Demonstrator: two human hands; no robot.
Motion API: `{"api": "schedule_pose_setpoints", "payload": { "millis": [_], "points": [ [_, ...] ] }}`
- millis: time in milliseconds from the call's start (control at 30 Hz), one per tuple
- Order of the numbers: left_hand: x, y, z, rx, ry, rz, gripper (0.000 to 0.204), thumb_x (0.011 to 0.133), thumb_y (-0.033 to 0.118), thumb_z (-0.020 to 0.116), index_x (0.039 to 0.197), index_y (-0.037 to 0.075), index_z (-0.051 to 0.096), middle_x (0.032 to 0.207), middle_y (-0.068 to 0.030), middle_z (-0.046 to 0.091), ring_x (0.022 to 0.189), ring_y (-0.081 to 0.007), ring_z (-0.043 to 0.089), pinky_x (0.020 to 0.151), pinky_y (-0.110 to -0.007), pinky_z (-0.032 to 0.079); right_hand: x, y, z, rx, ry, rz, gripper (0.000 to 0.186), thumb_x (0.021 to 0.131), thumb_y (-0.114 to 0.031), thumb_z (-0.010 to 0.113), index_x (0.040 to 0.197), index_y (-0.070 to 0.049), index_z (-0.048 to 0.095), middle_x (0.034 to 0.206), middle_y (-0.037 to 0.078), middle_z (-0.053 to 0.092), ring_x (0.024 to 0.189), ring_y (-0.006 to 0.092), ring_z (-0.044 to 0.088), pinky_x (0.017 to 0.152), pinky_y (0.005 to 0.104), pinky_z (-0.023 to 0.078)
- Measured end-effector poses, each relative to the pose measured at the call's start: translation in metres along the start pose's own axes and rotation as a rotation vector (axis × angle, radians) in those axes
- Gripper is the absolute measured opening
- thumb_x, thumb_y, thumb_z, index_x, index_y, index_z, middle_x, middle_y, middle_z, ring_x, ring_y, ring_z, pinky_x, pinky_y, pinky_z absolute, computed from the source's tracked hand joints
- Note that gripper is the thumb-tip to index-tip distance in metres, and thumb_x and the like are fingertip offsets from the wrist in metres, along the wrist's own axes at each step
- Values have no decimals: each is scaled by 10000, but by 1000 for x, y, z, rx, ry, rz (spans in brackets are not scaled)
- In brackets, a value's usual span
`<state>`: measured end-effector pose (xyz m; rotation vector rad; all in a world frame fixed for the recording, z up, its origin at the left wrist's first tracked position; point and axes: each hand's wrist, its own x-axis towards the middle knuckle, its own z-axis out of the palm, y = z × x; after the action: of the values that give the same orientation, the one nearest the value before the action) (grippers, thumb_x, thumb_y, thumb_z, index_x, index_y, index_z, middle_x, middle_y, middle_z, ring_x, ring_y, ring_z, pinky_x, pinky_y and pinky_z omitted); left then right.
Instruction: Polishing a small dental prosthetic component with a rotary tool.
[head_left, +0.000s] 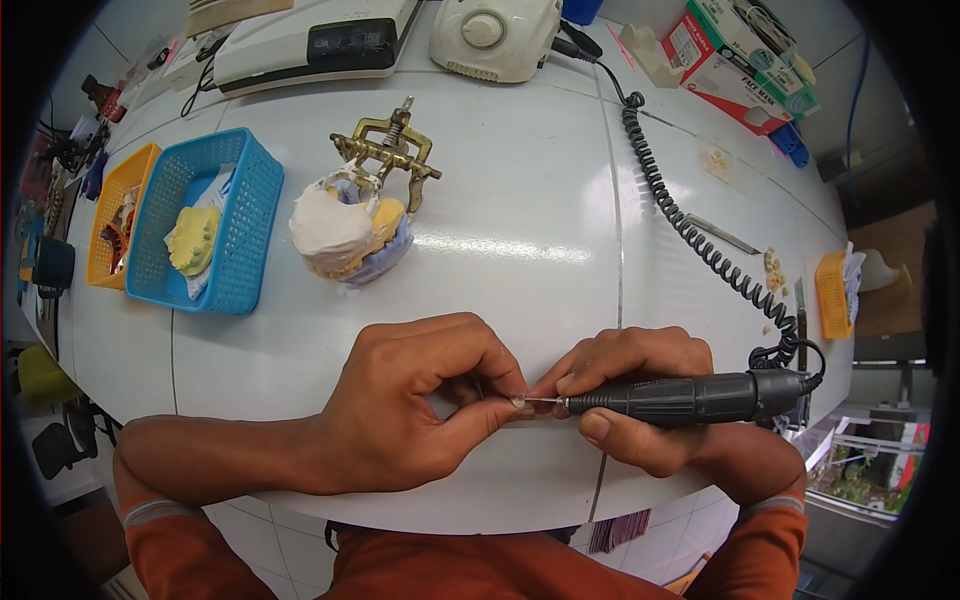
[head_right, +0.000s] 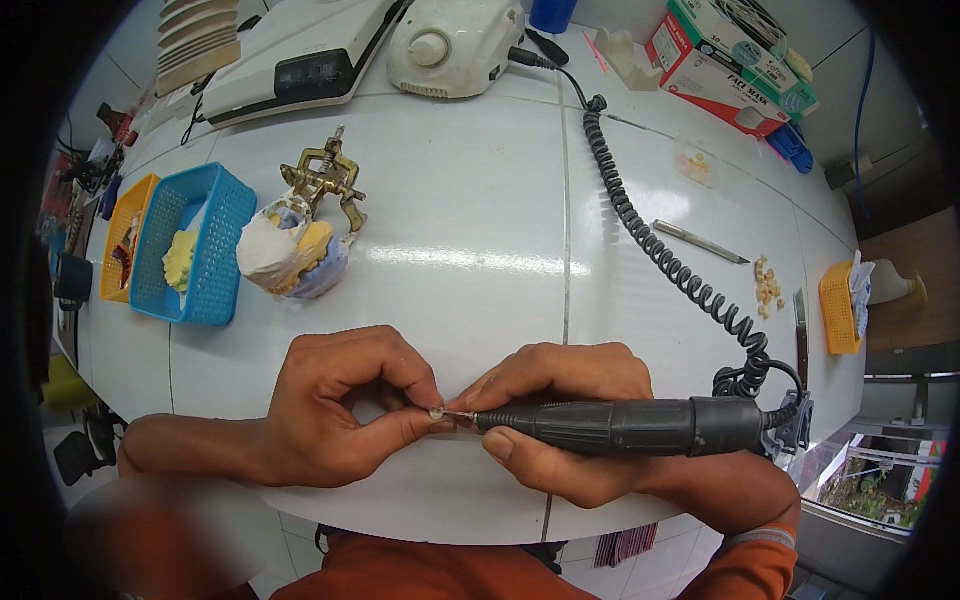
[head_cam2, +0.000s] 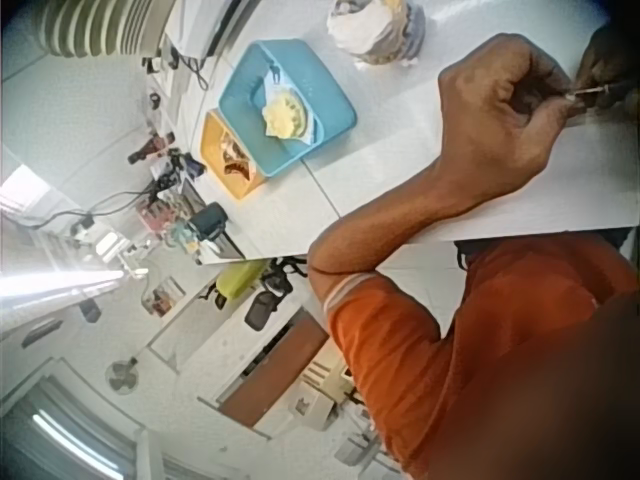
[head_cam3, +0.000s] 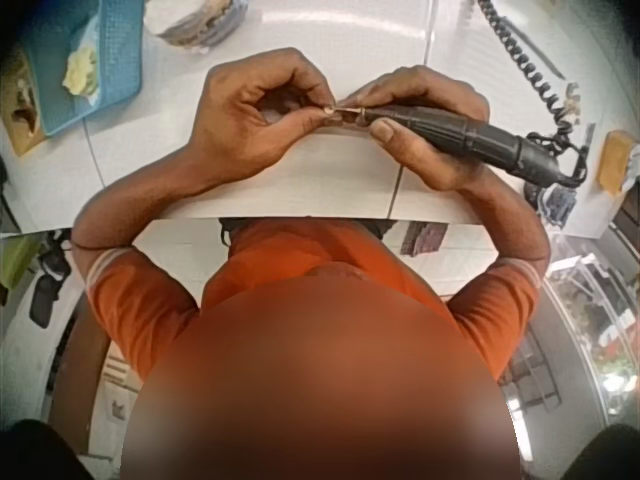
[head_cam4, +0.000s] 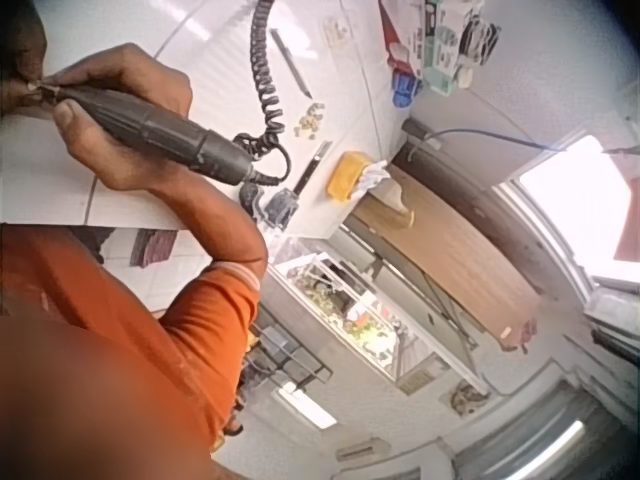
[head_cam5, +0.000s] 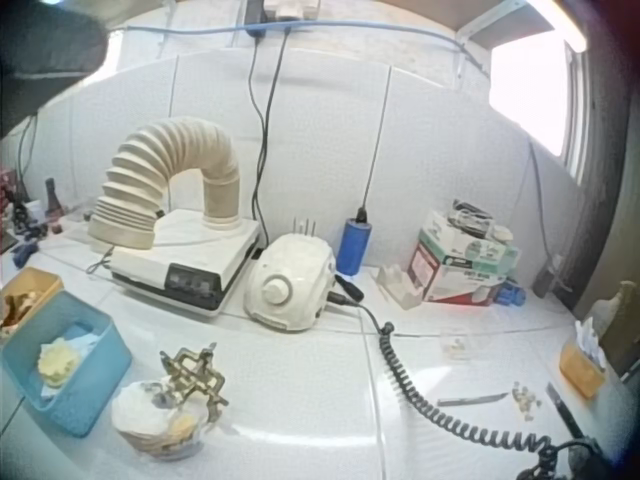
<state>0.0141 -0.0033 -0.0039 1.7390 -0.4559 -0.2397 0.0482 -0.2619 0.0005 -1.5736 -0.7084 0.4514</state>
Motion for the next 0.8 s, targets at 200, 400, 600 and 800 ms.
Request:
{"api": "schedule_pose_setpoints", "payload": {
  "millis": [200, 400, 600, 800],
  "points": [
    [0, -2, 2, 0, 37, -1, 162, 843, -4, 862, 908, 20, 716, 895, -74, 730, 757, -117, 704, 601, -249, 542, 1, 2, -1, -6, -11, -27, 183, 896, -74, 736, 1060, 8, 718, 1015, 183, 800, 896, 238, 804, 799, 328, 645],
    [0, 0, -1, -2, -3, 0, 129, 880, -23, 793, 966, -23, 697, 923, -101, 729, 817, -161, 759, 695, -271, 639, 1, 0, 0, -6, 2, -23, 185, 904, -83, 733, 1062, 10, 713, 1020, 187, 800, 904, 242, 805, 818, 336, 649],
    [0, -1, 0, -54, 12, -45, 117, 889, -11, 791, 962, -14, 700, 918, -98, 735, 812, -159, 755, 698, -278, 639, -3, 1, 3, 71, 56, 21, 194, 916, -96, 727, 1069, 20, 706, 1028, 191, 800, 919, 246, 805, 829, 344, 650],
    [0, -1, 0, -32, 8, -19, 118, 884, -20, 790, 956, -18, 696, 914, -99, 731, 810, -157, 751, 697, -273, 636, -1, 1, 0, 24, 23, 18, 191, 909, -90, 726, 1066, 20, 713, 1022, 188, 800, 910, 242, 804, 820, 336, 648]
  ]
}}
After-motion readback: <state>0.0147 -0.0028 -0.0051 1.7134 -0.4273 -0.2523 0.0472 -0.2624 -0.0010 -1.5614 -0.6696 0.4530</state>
